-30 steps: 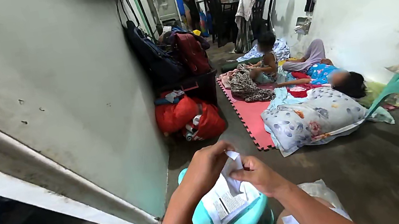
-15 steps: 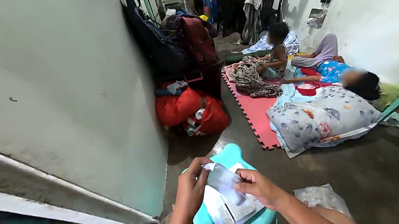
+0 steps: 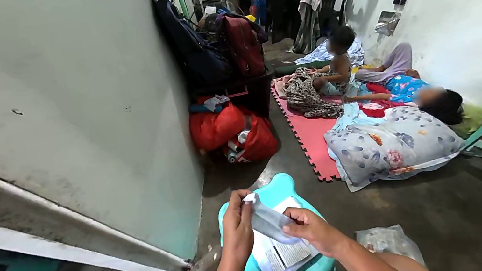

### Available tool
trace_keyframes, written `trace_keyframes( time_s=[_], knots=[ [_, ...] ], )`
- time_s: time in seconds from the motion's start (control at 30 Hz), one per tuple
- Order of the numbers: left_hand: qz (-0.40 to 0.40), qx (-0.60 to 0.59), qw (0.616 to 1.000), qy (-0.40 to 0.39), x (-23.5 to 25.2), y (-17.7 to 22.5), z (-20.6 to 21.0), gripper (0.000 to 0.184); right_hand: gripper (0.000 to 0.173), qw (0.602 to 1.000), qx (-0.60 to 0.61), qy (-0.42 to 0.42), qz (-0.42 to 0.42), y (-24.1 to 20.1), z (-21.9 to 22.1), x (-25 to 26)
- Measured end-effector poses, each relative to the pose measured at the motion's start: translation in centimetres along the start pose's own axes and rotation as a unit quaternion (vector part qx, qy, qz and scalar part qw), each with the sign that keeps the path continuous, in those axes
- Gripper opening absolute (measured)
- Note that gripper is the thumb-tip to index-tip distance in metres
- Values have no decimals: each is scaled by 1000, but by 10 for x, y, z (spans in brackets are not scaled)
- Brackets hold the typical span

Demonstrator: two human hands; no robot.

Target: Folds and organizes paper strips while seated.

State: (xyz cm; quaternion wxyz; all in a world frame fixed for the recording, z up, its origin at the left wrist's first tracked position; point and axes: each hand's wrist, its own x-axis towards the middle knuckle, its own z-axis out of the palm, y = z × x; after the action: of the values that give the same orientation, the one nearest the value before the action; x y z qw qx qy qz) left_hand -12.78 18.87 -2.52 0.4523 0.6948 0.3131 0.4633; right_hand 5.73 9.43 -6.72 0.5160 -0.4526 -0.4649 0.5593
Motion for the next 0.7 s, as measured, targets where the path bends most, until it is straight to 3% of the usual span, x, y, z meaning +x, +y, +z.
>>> trace_keyframes(
  time_s=[0.17,0.7],
  knots=[
    [22,72,997,19,-2,3,8,25,16,999,-3,-35,15,3,2,-3],
    [120,-12,987,102,3,4,6,15,14,997,-77,11,5,-4,-23,0]
  ],
)
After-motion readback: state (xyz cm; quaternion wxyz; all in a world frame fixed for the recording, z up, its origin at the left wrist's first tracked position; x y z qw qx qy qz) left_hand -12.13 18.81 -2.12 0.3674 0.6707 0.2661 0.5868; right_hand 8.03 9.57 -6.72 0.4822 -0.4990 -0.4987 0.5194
